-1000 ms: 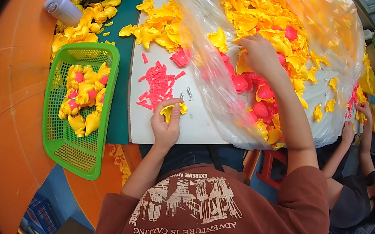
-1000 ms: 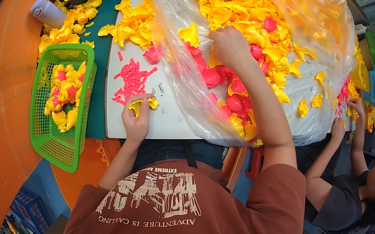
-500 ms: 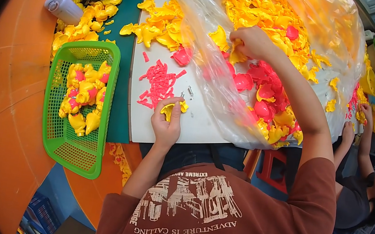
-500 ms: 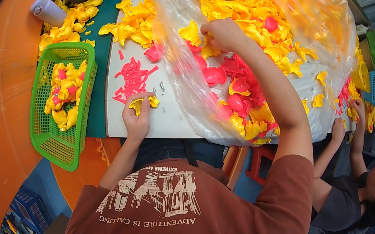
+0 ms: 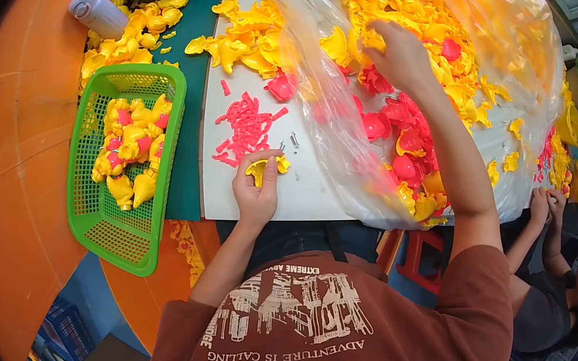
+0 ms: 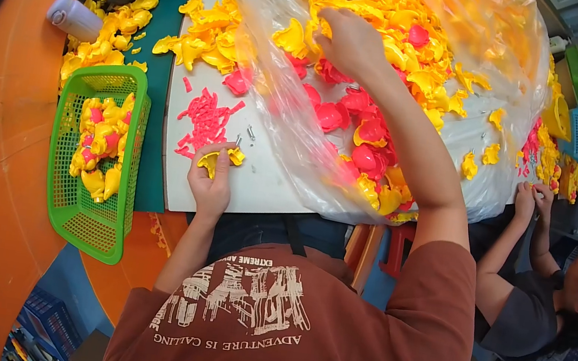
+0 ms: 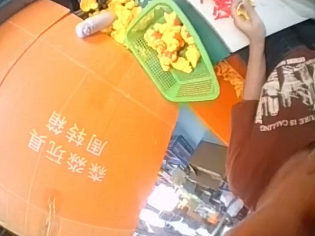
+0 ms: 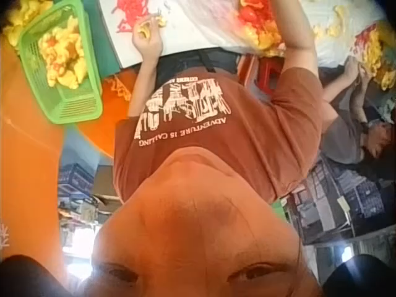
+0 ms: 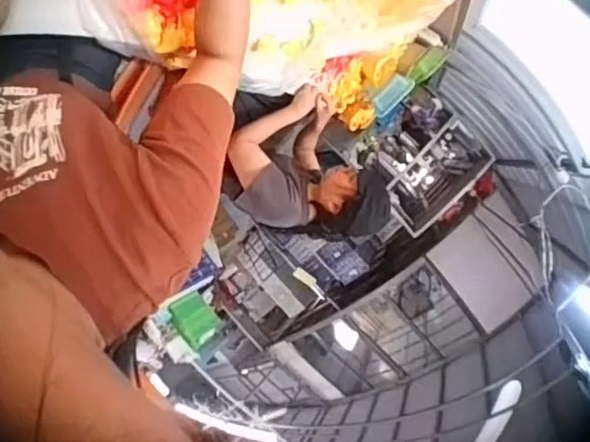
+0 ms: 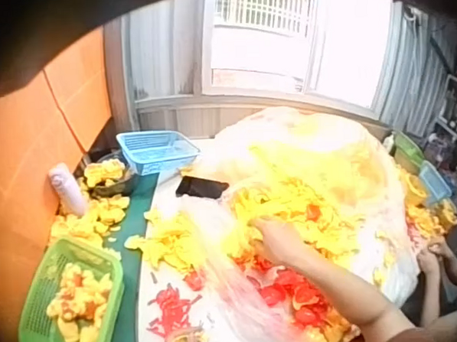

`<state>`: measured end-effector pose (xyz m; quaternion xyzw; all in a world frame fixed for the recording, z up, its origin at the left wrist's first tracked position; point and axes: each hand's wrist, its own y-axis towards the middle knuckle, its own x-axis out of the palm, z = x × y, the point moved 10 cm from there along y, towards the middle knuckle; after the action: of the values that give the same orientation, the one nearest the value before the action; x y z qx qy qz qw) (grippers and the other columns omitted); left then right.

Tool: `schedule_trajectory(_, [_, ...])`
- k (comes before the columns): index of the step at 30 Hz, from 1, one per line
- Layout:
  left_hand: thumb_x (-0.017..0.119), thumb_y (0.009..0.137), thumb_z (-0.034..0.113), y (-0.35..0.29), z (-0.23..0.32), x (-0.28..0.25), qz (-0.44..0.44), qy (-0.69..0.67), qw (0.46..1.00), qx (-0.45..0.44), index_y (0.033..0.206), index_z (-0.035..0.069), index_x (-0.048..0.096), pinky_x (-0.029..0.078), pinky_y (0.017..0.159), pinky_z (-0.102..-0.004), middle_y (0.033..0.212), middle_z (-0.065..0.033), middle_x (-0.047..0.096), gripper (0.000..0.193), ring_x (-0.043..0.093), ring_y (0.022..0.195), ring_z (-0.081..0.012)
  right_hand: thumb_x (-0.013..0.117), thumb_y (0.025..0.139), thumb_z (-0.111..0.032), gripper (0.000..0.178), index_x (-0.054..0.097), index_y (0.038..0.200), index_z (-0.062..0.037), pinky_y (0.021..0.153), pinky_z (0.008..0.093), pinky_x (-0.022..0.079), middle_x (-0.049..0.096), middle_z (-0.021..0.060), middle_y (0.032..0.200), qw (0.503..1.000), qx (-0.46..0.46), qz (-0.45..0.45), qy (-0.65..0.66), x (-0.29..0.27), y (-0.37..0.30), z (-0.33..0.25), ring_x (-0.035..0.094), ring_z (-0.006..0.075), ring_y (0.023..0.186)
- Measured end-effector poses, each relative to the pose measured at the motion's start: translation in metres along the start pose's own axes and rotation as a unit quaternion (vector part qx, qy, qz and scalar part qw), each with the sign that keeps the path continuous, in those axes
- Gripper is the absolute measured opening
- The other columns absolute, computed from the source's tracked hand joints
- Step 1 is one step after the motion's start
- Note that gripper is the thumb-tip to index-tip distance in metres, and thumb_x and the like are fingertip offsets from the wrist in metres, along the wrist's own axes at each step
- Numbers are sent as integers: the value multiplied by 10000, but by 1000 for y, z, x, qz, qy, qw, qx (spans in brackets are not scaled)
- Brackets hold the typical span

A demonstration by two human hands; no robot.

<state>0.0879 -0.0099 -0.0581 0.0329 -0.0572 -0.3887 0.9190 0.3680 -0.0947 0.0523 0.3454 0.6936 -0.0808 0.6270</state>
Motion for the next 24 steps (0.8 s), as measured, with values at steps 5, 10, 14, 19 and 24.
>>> schedule_trajectory(5, [540,920,85,0,3,1,4,3,1000,9,985,-17,565,461,763,-238,950,-90,626,124,577,846,-115,652,783,-421,540,506,1194,-102,767,414,492,618,125,1048,968,71,-226,-83,28,-44,-3,604,317,950])
schedule_trajectory(10, [525,926,78,1,1,3,-3,-1,1000,2,997,-13,554,464,784,-247,962,-97,628,119,580,863,-124,671,768,-405,549,528,1187,-79,816,396,491,612,152,1061,989,31,-145,-28,48,-48,10,582,306,1017])
schedule_trajectory(14, [537,921,82,0,1,-2,16,-23,1000,-2,987,-13,567,456,773,-235,951,-90,626,119,576,857,-116,695,765,-329,469,614,1105,-16,860,349,473,631,164,1082,985,50,-124,109,32,-34,22,605,289,1003])
schedule_trajectory(19, [511,931,73,0,4,2,-1,14,1000,9,994,-11,553,473,792,-252,974,-106,631,113,587,872,-126,721,760,-269,420,617,1065,1,795,290,485,660,134,961,974,75,-45,208,-12,-19,1,627,195,875])
schedule_trajectory(24, [506,933,81,0,1,-2,22,-22,999,12,1009,-19,531,500,759,-251,987,-129,626,128,596,860,-139,699,783,-256,337,624,1021,-29,732,309,501,640,107,926,955,-91,-17,281,-2,-22,-118,619,198,859])
